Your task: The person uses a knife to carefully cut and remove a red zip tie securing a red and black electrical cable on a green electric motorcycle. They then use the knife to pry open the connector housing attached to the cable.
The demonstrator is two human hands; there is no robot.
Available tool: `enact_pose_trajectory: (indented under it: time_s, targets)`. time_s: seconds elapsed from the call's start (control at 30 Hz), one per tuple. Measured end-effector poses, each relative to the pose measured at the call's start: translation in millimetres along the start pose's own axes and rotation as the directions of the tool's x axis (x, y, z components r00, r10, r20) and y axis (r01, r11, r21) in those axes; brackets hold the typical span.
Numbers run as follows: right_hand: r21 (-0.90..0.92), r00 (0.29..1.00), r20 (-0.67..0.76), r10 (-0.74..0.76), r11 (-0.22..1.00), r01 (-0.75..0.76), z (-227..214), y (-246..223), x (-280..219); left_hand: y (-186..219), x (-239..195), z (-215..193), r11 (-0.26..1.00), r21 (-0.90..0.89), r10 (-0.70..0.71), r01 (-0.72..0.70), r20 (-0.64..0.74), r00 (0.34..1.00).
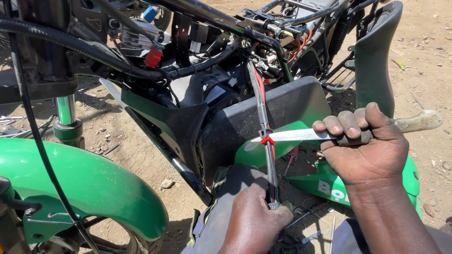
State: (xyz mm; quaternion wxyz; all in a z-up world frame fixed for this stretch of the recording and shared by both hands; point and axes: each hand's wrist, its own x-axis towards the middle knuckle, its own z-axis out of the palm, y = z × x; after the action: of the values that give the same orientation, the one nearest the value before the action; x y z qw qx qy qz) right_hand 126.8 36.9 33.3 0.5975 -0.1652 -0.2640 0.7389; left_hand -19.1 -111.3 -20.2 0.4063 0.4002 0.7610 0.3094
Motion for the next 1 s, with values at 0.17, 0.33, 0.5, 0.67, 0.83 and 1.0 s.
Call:
enact_pose_trajectory:
  time_s: [0.17,0.33,0.5,0.67,0.83,1.0]
  targets:
    - [0.002,0.999,-0.03,-0.015,1.0,0.015,-2.5,-0.6,-6.2,2.4,-0.3,-0.2,0.997,0.075,0.023,-0.021,-0.032,0.999]
    - [-0.009,0.998,-0.059,-0.036,0.999,0.035,2.4,-1.5,-11.0,8.7,-0.5,-3.0,0.998,0.055,0.029,-0.029,0.008,1.0]
    - [0.042,0.995,-0.103,0.003,0.999,0.001,-10.9,-0.2,-6.9,6.5,0.8,-2.3,0.999,0.048,-0.005,0.004,0.014,1.0]
    - [0.021,0.996,-0.092,-0.002,1.0,0.004,-11.1,-3.1,-11.2,10.5,-1.5,-6.1,0.998,0.009,-0.068,0.068,0.013,0.998]
    - [0.022,0.998,-0.066,0.005,1.0,-0.004,-10.4,-3.8,-14.9,6.7,-0.1,-3.3,1.0,-0.014,-0.022,0.022,-0.021,1.0]
    - [0.021,0.999,-0.047,0.016,1.0,-0.015,-15.1,-4.0,-15.8,6.0,-0.6,-4.4,0.997,-0.057,0.046,-0.047,-0.019,0.999]
